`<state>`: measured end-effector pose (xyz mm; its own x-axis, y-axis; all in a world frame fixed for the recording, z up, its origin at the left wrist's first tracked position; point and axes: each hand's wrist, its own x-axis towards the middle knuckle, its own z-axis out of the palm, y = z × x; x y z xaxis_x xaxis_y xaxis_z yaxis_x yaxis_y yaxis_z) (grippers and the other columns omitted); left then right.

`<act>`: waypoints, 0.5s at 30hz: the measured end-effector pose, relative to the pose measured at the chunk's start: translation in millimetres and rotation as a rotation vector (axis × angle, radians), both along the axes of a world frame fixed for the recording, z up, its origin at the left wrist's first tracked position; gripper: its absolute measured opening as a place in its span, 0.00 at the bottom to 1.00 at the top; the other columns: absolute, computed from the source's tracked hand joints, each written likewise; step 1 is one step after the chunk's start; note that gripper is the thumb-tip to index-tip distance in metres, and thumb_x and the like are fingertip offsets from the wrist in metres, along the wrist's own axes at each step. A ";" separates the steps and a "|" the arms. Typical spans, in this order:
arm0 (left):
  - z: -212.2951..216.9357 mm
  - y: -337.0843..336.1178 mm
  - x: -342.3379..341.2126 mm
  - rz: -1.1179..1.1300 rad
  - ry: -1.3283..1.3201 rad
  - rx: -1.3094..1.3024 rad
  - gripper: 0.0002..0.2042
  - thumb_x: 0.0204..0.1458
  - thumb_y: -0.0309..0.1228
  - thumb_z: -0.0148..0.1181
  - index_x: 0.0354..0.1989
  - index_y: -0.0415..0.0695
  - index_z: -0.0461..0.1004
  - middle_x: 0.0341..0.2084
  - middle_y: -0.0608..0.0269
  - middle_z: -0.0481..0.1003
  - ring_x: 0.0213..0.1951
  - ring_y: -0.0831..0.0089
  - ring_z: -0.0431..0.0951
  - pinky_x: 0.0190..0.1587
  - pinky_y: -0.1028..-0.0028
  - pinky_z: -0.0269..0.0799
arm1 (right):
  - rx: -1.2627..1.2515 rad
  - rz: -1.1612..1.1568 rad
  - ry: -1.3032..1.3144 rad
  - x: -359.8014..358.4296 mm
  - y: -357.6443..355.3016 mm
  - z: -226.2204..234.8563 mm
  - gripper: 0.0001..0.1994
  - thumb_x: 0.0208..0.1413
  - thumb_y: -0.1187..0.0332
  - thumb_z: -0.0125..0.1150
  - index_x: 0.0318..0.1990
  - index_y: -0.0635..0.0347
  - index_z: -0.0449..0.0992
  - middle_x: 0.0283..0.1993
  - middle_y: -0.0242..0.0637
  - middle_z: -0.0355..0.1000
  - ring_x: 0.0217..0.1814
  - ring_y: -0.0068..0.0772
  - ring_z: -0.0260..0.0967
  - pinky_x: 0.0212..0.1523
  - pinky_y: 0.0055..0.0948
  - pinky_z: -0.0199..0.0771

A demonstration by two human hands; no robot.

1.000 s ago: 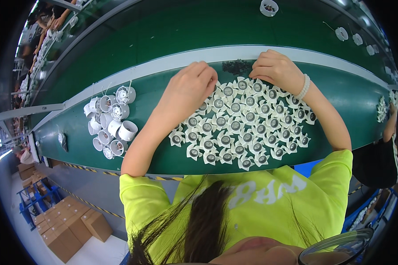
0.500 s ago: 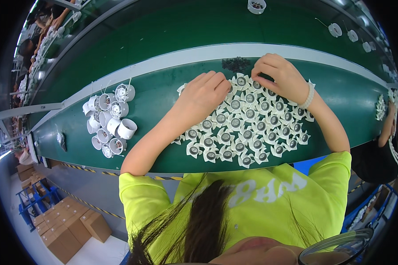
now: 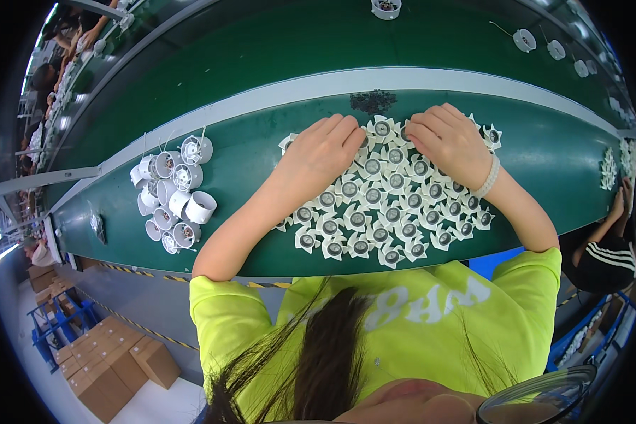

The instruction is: Sorting and assembling small white electronic parts into plastic containers on an assembly line.

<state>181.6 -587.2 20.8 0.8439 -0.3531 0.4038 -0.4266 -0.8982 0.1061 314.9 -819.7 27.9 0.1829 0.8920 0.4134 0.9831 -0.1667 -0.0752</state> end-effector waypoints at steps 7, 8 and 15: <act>1.9 -2.6 -7.1 -0.041 -0.067 0.109 0.09 0.47 0.25 0.59 0.37 0.43 0.71 0.34 0.62 0.69 0.35 0.69 0.70 0.42 0.73 0.70 | -0.051 -0.021 -0.039 -7.3 -1.6 4.1 0.07 0.48 0.73 0.67 0.35 0.57 0.78 0.42 0.30 0.74 0.38 0.31 0.69 0.44 0.28 0.70; 2.8 -3.1 -7.6 -0.051 -0.081 0.121 0.09 0.46 0.25 0.59 0.37 0.43 0.71 0.34 0.62 0.69 0.35 0.69 0.70 0.43 0.73 0.69 | -0.058 -0.025 -0.045 -7.6 -1.5 5.0 0.06 0.48 0.72 0.67 0.35 0.57 0.78 0.42 0.30 0.74 0.38 0.31 0.69 0.44 0.28 0.70; 19.4 -6.6 0.4 -0.023 0.076 0.166 0.09 0.46 0.25 0.59 0.38 0.43 0.72 0.34 0.61 0.70 0.35 0.68 0.70 0.43 0.73 0.69 | -0.232 -0.023 -0.044 3.7 12.6 20.2 0.03 0.50 0.71 0.67 0.31 0.56 0.78 0.38 0.29 0.75 0.36 0.31 0.69 0.43 0.28 0.70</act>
